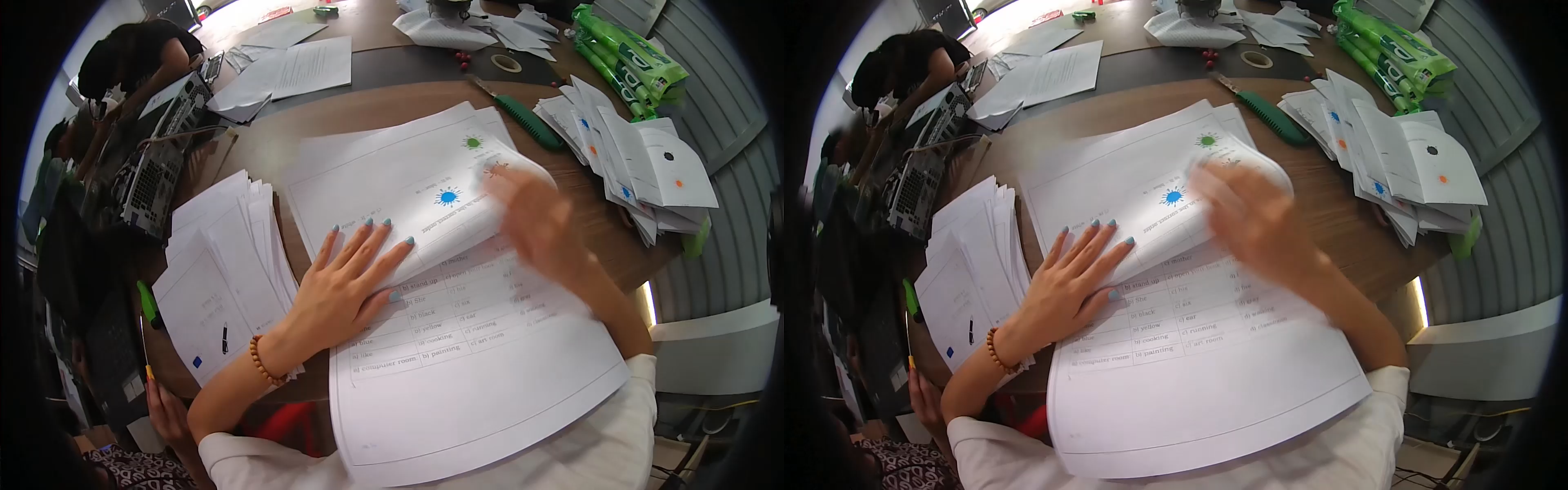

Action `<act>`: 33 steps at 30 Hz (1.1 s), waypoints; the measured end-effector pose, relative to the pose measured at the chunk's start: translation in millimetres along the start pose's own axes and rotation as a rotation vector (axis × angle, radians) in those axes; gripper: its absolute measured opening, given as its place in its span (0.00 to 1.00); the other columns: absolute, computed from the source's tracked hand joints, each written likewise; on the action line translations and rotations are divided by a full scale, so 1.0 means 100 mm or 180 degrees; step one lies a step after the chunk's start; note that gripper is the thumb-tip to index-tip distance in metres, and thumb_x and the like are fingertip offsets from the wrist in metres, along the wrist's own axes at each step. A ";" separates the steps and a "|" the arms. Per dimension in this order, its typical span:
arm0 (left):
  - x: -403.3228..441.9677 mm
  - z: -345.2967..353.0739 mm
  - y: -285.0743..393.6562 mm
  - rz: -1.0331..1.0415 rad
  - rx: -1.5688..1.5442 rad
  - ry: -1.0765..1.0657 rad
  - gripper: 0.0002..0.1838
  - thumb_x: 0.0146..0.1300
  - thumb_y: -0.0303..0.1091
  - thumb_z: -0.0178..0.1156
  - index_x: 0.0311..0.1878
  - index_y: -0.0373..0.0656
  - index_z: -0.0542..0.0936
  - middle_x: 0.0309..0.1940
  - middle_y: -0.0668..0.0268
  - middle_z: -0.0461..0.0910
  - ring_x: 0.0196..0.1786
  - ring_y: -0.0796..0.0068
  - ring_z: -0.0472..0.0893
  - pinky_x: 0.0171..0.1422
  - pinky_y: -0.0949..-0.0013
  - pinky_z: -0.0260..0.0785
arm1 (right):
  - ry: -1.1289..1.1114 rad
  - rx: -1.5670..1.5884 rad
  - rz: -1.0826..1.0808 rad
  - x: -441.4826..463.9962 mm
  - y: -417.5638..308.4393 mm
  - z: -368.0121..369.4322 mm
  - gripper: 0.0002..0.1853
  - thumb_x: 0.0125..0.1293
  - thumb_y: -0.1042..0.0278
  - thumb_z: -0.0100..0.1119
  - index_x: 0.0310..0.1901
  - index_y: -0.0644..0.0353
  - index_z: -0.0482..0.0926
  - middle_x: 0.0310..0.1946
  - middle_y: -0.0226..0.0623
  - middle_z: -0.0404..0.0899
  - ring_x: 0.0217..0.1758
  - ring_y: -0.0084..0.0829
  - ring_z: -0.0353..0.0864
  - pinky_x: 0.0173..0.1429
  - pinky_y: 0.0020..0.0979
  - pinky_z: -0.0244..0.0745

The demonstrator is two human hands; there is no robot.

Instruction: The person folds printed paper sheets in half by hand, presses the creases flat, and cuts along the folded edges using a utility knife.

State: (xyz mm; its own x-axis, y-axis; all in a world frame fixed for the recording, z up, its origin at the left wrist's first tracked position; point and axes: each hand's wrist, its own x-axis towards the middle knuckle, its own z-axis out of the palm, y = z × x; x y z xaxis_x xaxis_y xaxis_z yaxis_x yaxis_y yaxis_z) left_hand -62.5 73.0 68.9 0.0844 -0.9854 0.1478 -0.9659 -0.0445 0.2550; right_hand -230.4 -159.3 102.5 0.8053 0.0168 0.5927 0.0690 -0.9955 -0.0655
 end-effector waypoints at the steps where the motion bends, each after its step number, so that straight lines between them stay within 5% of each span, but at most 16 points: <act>1: 0.01 -0.01 0.00 0.0003 0.0099 -0.0002 0.32 0.60 0.35 0.56 0.69 0.55 0.62 0.70 0.57 0.57 0.72 0.56 0.56 0.75 0.48 0.41 | -0.0514 0.0010 -0.0489 -0.06 -0.13 0.00 0.21 0.63 0.62 0.56 0.56 0.58 0.73 0.58 0.44 0.73 0.61 0.43 0.72 0.64 0.43 0.66; 4: 0.02 0.00 0.01 -0.0033 0.0425 0.0187 0.31 0.62 0.45 0.56 0.69 0.57 0.62 0.70 0.58 0.57 0.72 0.56 0.57 0.75 0.48 0.43 | -0.0935 -0.0255 -0.0537 -0.22 -0.28 0.10 0.22 0.63 0.60 0.56 0.57 0.59 0.73 0.59 0.45 0.72 0.63 0.43 0.71 0.64 0.46 0.65; 8: 0.02 0.01 0.02 -0.0003 0.0478 0.0577 0.29 0.60 0.45 0.59 0.66 0.56 0.67 0.68 0.60 0.62 0.71 0.60 0.59 0.75 0.48 0.43 | -0.0629 -0.0234 -0.0516 -0.33 -0.28 0.20 0.21 0.60 0.59 0.61 0.51 0.61 0.76 0.51 0.45 0.77 0.55 0.42 0.77 0.58 0.45 0.71; 10: -0.01 0.11 -0.04 0.0523 0.0933 0.0989 0.31 0.55 0.40 0.64 0.63 0.55 0.70 0.66 0.65 0.66 0.71 0.64 0.60 0.76 0.49 0.42 | -0.0403 -0.0327 -0.0570 -0.39 -0.30 0.24 0.19 0.59 0.59 0.63 0.48 0.62 0.78 0.47 0.44 0.80 0.52 0.41 0.80 0.55 0.42 0.74; 15: 0.01 0.07 -0.01 0.0199 0.0774 0.0618 0.27 0.59 0.37 0.60 0.63 0.56 0.71 0.65 0.65 0.68 0.70 0.64 0.62 0.76 0.51 0.46 | -0.0016 -0.0508 -0.0749 -0.42 -0.29 0.25 0.13 0.56 0.60 0.65 0.36 0.61 0.82 0.36 0.39 0.83 0.38 0.35 0.83 0.40 0.31 0.77; 27: 0.02 0.06 -0.03 -0.0050 0.0226 0.0212 0.27 0.62 0.35 0.56 0.66 0.55 0.67 0.67 0.60 0.63 0.70 0.60 0.61 0.74 0.52 0.49 | -0.0097 -0.0350 -0.0601 -0.37 -0.30 0.21 0.12 0.53 0.65 0.66 0.37 0.63 0.81 0.35 0.38 0.84 0.37 0.35 0.83 0.37 0.29 0.78; 33: 0.03 0.04 -0.07 -0.0090 0.0101 0.0017 0.27 0.64 0.37 0.52 0.68 0.56 0.64 0.70 0.59 0.58 0.74 0.61 0.54 0.76 0.50 0.42 | -0.0066 -0.0369 -0.0558 -0.39 -0.30 0.22 0.12 0.53 0.68 0.66 0.37 0.66 0.81 0.35 0.40 0.84 0.35 0.36 0.84 0.33 0.28 0.79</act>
State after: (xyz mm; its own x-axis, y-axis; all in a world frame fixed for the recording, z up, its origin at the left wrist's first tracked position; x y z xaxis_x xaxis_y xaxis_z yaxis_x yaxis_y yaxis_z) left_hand -56.7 69.3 63.8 0.1129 -0.9828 0.1460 -0.9704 -0.0775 0.2288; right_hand -250.4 -127.5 63.7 0.7989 0.1915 0.5702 0.1419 -0.9812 0.1307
